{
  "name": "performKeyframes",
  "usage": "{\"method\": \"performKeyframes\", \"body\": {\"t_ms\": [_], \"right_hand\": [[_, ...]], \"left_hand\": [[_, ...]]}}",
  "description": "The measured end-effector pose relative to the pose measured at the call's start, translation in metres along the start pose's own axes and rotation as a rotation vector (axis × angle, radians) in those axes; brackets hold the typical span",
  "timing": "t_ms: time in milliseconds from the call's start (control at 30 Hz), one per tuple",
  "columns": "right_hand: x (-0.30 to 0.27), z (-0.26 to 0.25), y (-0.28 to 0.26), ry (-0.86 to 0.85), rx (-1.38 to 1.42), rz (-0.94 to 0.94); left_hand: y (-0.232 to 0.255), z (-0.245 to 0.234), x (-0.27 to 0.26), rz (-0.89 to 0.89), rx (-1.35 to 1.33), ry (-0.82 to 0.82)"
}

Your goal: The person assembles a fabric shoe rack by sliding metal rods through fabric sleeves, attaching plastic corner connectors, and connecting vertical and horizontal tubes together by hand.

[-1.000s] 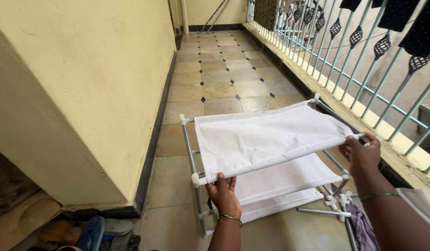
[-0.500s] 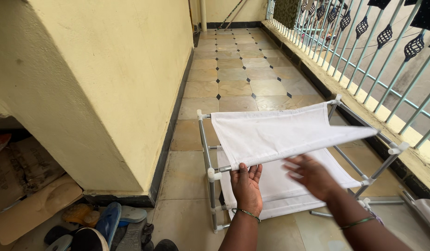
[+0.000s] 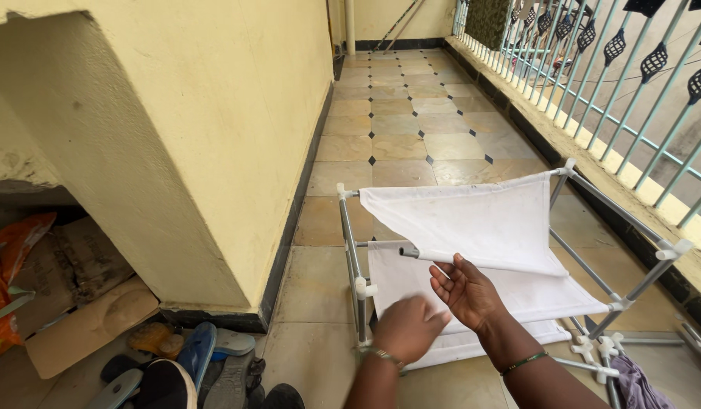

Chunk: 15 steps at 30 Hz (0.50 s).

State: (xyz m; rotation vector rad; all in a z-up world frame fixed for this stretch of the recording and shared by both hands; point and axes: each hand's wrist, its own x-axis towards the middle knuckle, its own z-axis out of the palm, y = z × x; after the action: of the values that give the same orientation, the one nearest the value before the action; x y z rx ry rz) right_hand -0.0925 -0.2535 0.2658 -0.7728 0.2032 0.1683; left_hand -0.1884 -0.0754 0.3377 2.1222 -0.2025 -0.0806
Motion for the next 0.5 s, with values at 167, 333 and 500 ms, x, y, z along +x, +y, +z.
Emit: {"method": "performKeyframes", "body": {"t_ms": [167, 333, 500], "right_hand": [[-0.008, 0.004, 0.005, 0.006, -0.058, -0.020], [-0.025, 0.016, 0.009, -0.033, -0.171, -0.042], [-0.029, 0.016, 0.005, -0.053, -0.192, -0.077]], "left_hand": [[0.021, -0.077, -0.037, -0.296, 0.168, 0.346], [-0.016, -0.096, -0.029, 0.143, -0.045, 0.453], [-0.046, -0.082, -0.012, 0.281, -0.018, 0.246]]}}
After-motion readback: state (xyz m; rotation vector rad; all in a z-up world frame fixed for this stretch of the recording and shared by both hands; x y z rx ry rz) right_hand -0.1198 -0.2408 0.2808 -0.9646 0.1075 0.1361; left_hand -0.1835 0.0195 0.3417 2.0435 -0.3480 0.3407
